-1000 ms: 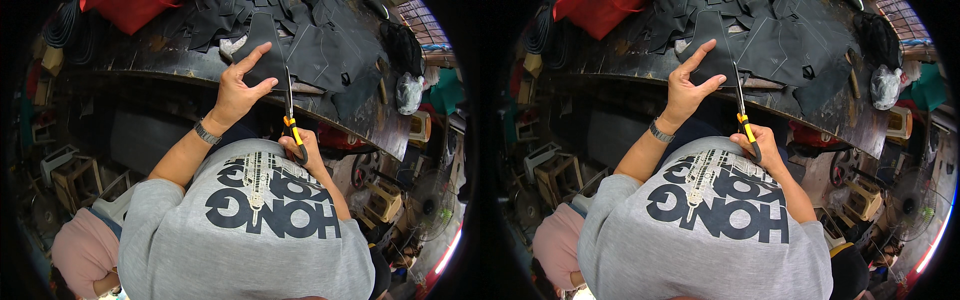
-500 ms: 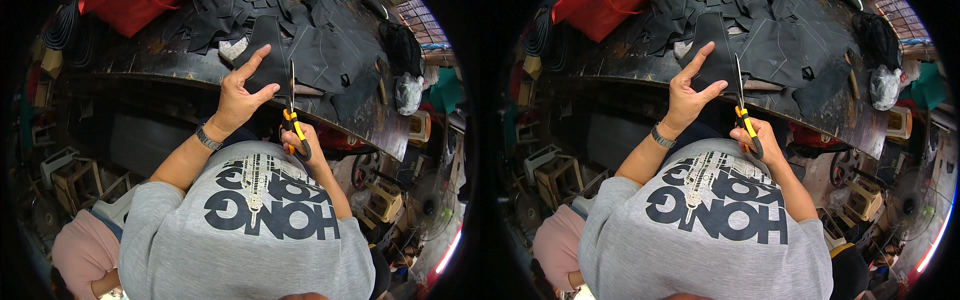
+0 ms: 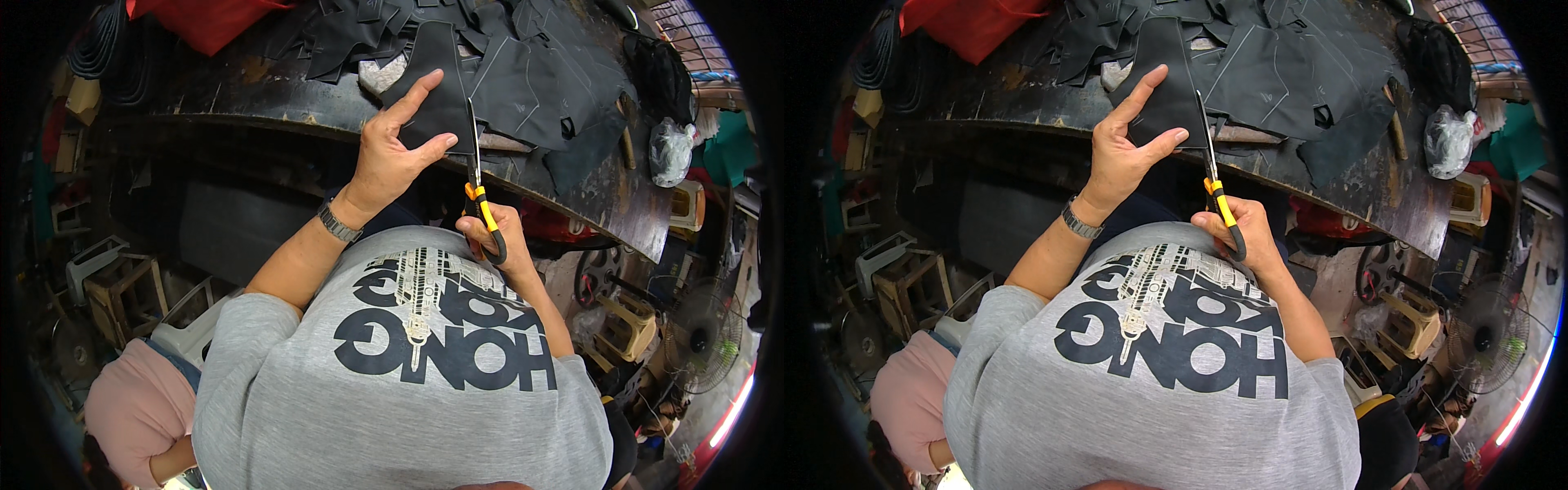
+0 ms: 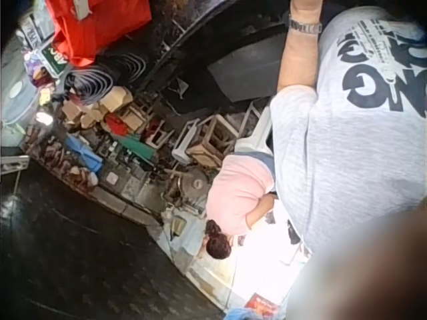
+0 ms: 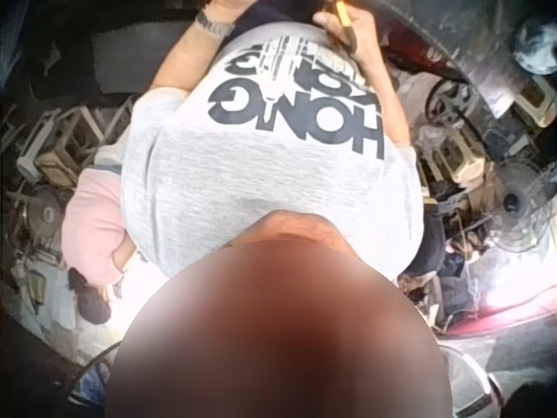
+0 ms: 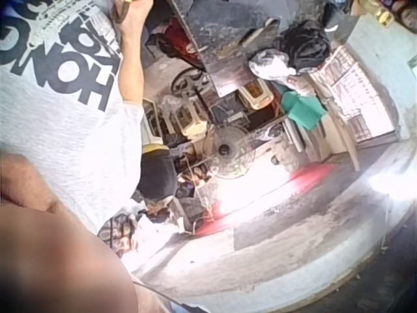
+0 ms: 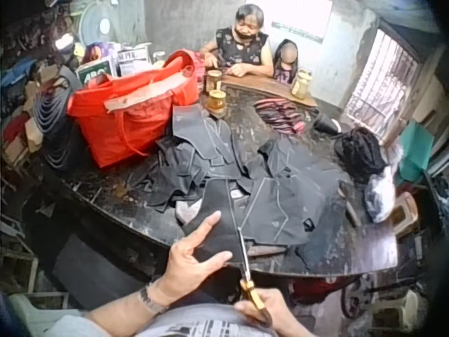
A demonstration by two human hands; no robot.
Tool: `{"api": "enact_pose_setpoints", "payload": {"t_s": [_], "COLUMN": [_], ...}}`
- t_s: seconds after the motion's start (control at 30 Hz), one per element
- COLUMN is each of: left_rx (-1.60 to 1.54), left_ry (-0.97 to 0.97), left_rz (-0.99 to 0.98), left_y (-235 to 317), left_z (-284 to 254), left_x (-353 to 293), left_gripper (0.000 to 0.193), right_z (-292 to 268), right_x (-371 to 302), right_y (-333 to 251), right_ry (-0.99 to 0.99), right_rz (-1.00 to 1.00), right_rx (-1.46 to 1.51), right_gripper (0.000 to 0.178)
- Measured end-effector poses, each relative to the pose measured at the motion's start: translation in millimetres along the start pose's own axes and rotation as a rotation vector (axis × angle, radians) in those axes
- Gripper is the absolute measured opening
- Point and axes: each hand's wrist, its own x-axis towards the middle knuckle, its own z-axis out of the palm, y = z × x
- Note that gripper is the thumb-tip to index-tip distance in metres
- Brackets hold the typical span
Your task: The person uses shears to cut a large sheet of black leather on a workbench, following white guide lines. They repeatedly reposition the leather and trim along the marked edges, accumulating cut pieces on the table.
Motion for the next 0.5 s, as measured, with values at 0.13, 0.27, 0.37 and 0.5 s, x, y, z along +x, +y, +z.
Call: {"api": "enact_pose_setpoints", "payload": {"t_s": [0.13, 0.27, 0.37, 0.5], "left_rx": [-0.132, -0.135, -0.120, -0.012], "left_ry": [0.002, -0.037, -0.076, -0.099], "left_rz": [-0.117, -0.150, -0.107, -0.039], "left_y": [1.9, 0.6, 3.3, 7.2], "left_z": [-12.6, -26.4, -24.5, -12.9], "left_x": [8.6, 25.4, 24.0, 12.5], "left_gripper": [0.057, 0.051, 0.052, 0.059], "right_z": [-1.3, -0.6, 1.4, -1.9], "right_x": [-1.5, -1.8, -0.5, 4.7], "right_y": [-1.3, -1.7, -0.7, -1.1], "right_ry": [-0.025, -0.043, -0.048, -0.058], "right_rz": [0.021, 0.031, 0.046, 0.034], "right_rx": [-0.028, -0.020, -0.019, 0.007], "right_gripper": [0.030, 0.031, 0.031, 0.034]}}
